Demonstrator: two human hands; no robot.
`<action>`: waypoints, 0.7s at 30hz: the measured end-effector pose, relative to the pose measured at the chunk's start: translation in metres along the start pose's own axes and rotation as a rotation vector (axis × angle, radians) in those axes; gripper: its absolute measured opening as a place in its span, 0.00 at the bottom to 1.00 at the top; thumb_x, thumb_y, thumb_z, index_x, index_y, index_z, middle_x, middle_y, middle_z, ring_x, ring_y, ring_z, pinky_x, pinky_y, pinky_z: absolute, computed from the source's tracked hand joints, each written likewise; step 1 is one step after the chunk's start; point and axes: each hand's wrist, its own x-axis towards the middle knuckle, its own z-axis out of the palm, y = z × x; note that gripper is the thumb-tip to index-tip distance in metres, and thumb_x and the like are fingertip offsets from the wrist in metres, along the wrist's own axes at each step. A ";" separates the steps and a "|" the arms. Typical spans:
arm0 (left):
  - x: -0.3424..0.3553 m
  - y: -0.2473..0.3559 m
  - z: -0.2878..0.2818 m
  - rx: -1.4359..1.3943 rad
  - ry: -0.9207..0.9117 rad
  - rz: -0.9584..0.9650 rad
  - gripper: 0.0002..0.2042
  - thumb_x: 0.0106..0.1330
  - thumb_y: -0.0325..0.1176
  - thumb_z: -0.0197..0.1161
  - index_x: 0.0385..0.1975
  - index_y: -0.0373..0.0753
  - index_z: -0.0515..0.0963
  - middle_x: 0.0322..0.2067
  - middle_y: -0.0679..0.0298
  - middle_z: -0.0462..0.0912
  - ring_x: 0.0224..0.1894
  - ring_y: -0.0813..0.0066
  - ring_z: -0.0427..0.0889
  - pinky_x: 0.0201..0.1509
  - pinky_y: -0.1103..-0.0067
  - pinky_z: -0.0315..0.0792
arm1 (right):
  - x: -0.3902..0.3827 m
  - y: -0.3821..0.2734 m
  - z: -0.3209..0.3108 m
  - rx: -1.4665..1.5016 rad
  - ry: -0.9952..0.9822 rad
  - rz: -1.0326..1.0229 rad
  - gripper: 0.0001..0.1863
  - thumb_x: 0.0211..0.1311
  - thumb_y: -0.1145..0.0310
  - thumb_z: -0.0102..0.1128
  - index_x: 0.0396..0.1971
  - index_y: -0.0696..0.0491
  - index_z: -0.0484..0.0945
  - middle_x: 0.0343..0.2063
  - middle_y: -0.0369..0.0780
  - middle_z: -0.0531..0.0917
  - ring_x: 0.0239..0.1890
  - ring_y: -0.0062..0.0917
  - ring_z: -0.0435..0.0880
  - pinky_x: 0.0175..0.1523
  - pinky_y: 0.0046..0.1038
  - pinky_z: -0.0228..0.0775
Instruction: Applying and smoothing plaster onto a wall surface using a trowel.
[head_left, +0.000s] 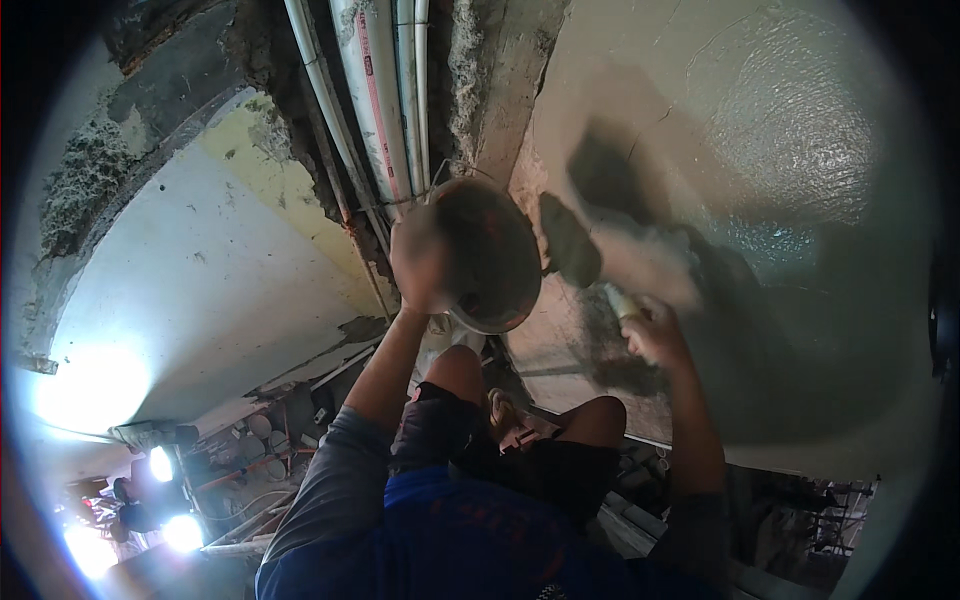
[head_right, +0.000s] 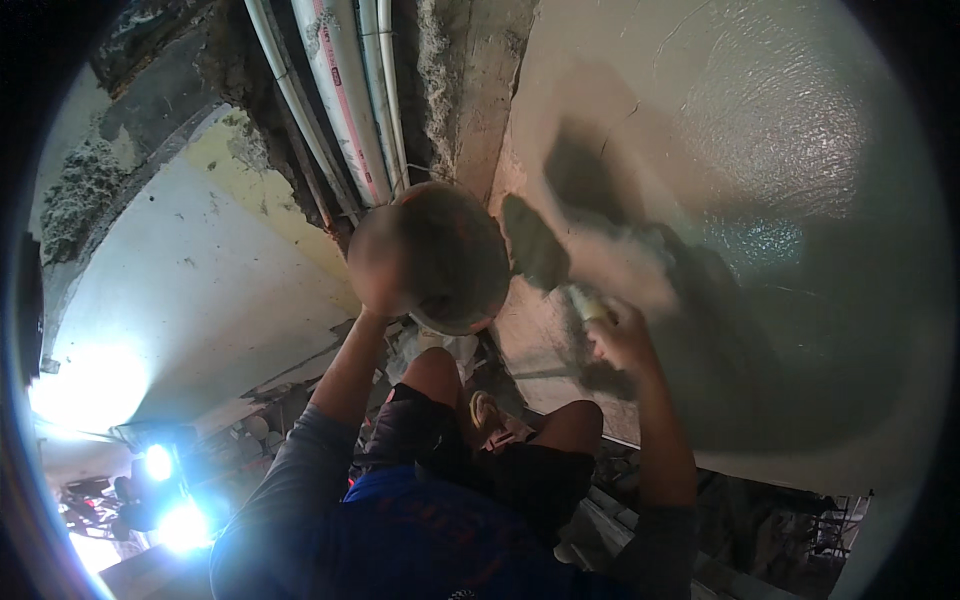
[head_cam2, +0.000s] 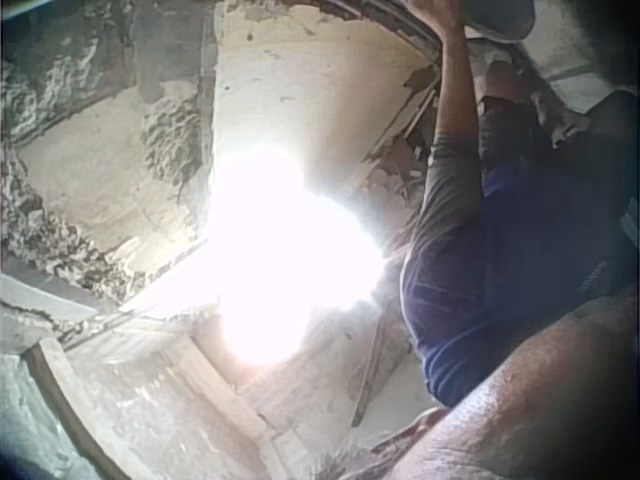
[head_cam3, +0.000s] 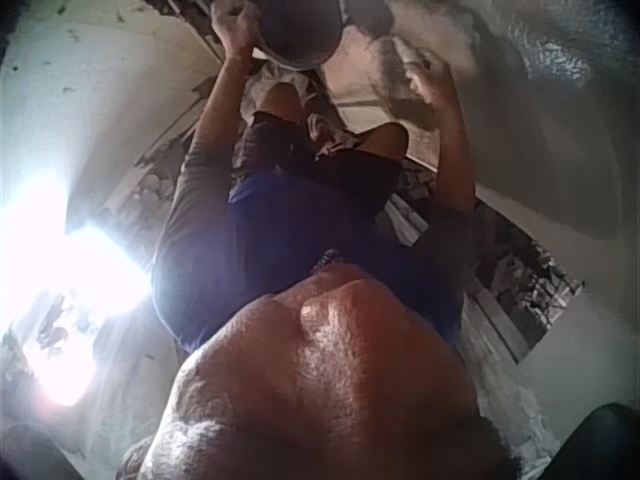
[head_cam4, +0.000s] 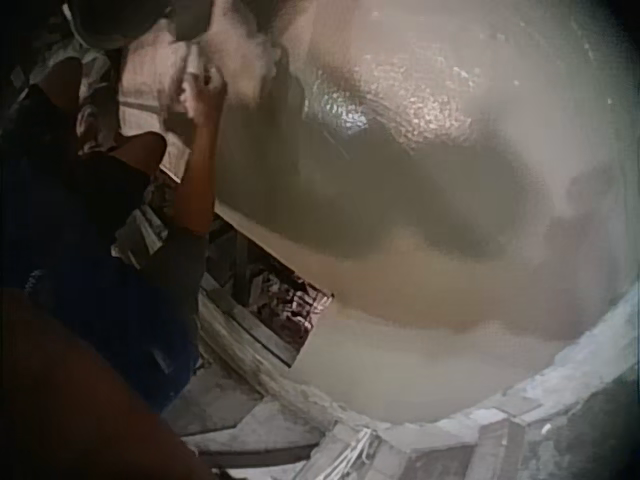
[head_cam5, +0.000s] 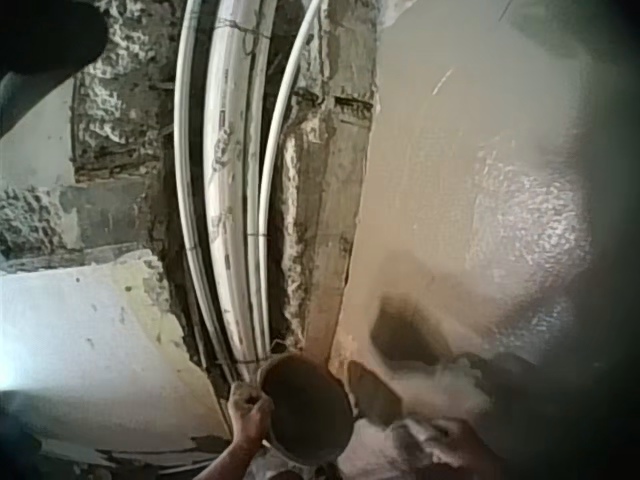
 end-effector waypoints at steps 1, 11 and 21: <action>0.000 -0.014 0.001 -0.050 0.015 -0.024 0.03 0.45 0.22 0.59 0.16 0.32 0.72 0.27 0.61 0.71 0.32 0.69 0.72 0.39 0.78 0.67 | 0.008 0.005 -0.015 -0.002 0.005 0.006 0.23 0.51 0.70 0.63 0.51 0.58 0.76 0.23 0.40 0.79 0.19 0.24 0.79 0.26 0.27 0.71; -0.003 -0.014 -0.128 0.170 0.154 -0.007 0.04 0.50 0.24 0.58 0.17 0.33 0.73 0.29 0.63 0.72 0.31 0.74 0.72 0.36 0.78 0.67 | 0.032 0.012 -0.024 -0.894 0.881 -0.466 0.28 0.54 0.64 0.61 0.57 0.50 0.69 0.43 0.50 0.79 0.43 0.46 0.79 0.46 0.41 0.72; -0.018 -0.014 -0.234 0.436 0.318 -0.045 0.04 0.50 0.23 0.57 0.16 0.33 0.71 0.29 0.65 0.69 0.30 0.76 0.71 0.34 0.80 0.67 | 0.162 0.177 0.038 -1.107 0.445 -0.089 0.31 0.56 0.59 0.61 0.63 0.40 0.68 0.45 0.44 0.79 0.46 0.42 0.80 0.50 0.39 0.73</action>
